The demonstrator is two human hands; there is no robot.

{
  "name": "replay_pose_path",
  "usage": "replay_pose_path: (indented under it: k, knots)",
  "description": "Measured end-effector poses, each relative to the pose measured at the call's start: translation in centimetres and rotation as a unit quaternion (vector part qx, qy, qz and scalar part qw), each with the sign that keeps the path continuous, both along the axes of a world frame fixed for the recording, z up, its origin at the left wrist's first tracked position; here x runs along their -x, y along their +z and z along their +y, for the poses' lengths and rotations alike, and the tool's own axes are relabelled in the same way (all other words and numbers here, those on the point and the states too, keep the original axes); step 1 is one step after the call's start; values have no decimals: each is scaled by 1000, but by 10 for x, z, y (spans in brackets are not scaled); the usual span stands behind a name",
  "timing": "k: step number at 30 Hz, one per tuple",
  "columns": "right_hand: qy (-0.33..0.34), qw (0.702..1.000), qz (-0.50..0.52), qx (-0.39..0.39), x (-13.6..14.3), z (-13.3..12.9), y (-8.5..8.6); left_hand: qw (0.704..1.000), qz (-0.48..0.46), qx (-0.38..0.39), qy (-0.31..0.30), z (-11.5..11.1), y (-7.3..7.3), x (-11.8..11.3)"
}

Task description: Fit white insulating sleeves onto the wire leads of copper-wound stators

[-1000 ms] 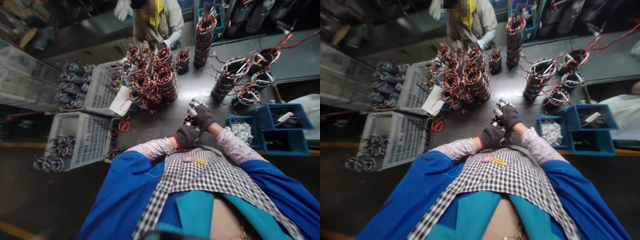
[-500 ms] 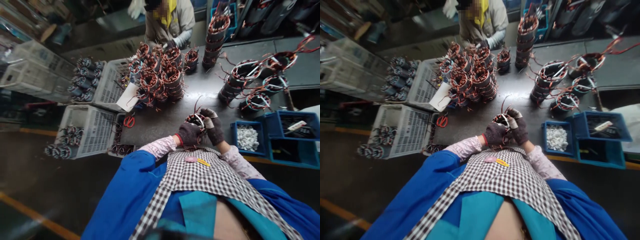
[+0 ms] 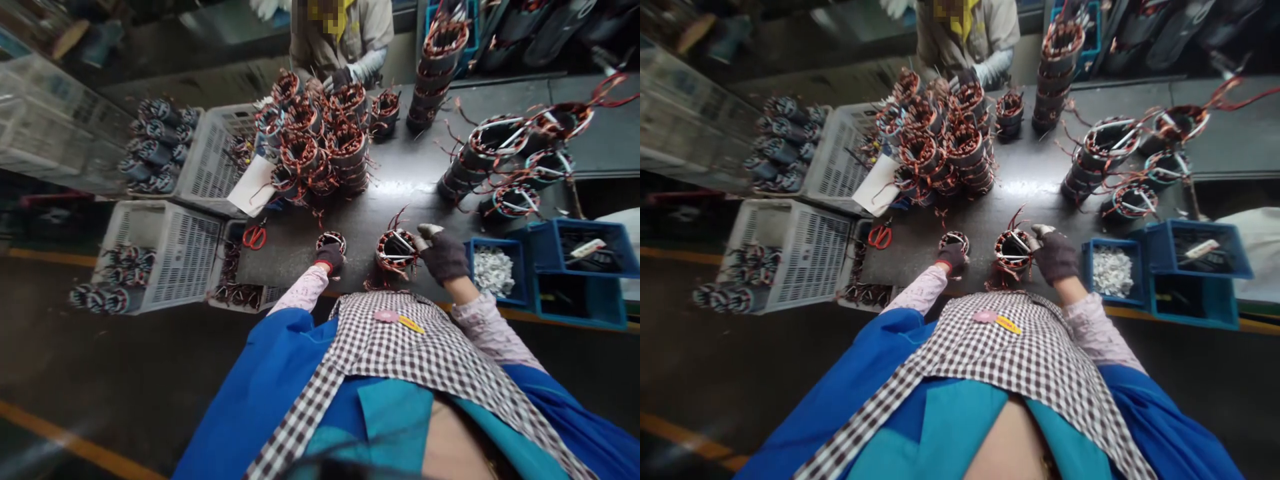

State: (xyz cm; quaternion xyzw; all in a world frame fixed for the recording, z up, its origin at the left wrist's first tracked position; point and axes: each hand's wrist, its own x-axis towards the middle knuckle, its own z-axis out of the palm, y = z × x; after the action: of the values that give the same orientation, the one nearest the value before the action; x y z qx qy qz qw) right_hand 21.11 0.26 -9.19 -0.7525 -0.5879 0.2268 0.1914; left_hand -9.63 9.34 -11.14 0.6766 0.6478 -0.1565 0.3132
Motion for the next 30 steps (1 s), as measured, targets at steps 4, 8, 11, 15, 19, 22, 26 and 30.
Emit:
replay_pose_path:
  k: [4, 8, 11, 15, 19, 22, 26, 30]
  knots:
    - [72, 990, -48, 112, 10, 37, 13, 998, -20, -54, -38, 7, 31, 2]
    - [165, 970, -145, 107, 23, 50, 19, 967, -133, -135, -172, -4, 66, -43]
    - [200, 958, -195, 69, 28, 49, 20, 933, -127, -70, -330, -20, 72, -88]
    - [177, 982, -66, 3, 26, 48, 12, 915, -42, -47, -398, -25, 65, -118]
    - [30, 991, 111, -70, 15, 44, 2, 907, -104, -58, -404, -27, 55, -110]
    - [-18, 999, 45, -8, 12, 40, 2, 896, -137, -89, -414, -40, 49, -97]
    - [56, 992, -80, 82, 32, 39, 7, 932, -160, -141, -293, -55, 50, -84]
    - [132, 981, -143, 22, 56, 33, 6, 947, -155, -131, -248, -57, 54, -78]
